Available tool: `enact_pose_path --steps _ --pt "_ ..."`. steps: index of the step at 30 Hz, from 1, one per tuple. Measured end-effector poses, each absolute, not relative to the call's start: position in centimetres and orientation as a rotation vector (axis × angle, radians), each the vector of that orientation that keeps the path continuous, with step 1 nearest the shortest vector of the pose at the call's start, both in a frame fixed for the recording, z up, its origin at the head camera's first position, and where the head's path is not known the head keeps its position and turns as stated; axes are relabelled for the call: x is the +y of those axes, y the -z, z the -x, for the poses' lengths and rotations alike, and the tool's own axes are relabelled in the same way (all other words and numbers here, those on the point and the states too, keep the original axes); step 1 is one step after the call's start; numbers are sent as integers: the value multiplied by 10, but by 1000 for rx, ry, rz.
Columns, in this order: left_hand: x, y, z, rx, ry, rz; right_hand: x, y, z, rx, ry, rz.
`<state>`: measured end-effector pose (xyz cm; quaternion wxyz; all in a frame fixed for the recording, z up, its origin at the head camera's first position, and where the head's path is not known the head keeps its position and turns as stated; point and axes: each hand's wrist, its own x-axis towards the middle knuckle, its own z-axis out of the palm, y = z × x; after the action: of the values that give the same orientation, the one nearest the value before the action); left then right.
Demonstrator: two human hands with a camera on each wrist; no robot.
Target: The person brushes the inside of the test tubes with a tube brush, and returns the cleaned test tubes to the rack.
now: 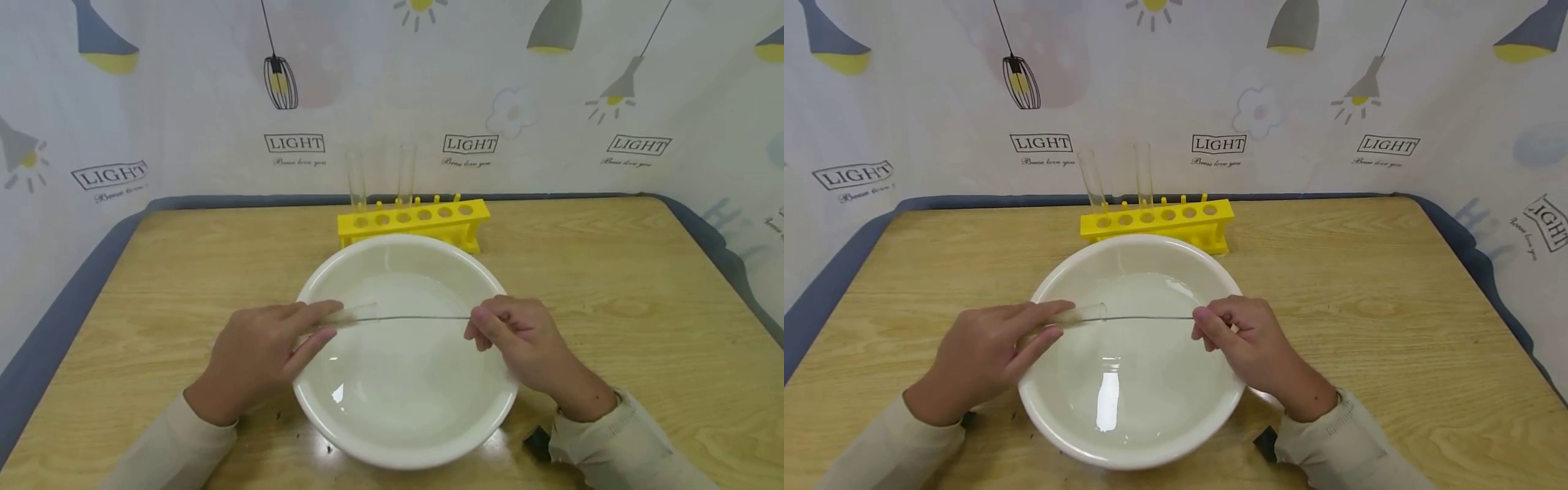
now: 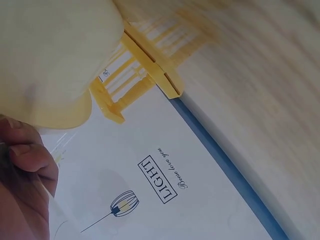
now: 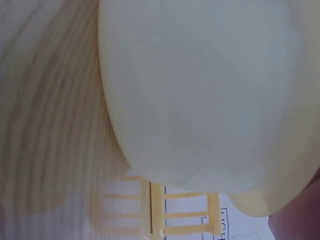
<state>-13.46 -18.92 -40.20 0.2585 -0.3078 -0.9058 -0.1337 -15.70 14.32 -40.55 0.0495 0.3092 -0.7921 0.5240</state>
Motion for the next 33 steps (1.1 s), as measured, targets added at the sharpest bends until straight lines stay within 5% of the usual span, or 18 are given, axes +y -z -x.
enact_pose_path --steps 33 --pt "-184 390 131 -2297 369 975 145 397 155 -2532 -1550 -1112"
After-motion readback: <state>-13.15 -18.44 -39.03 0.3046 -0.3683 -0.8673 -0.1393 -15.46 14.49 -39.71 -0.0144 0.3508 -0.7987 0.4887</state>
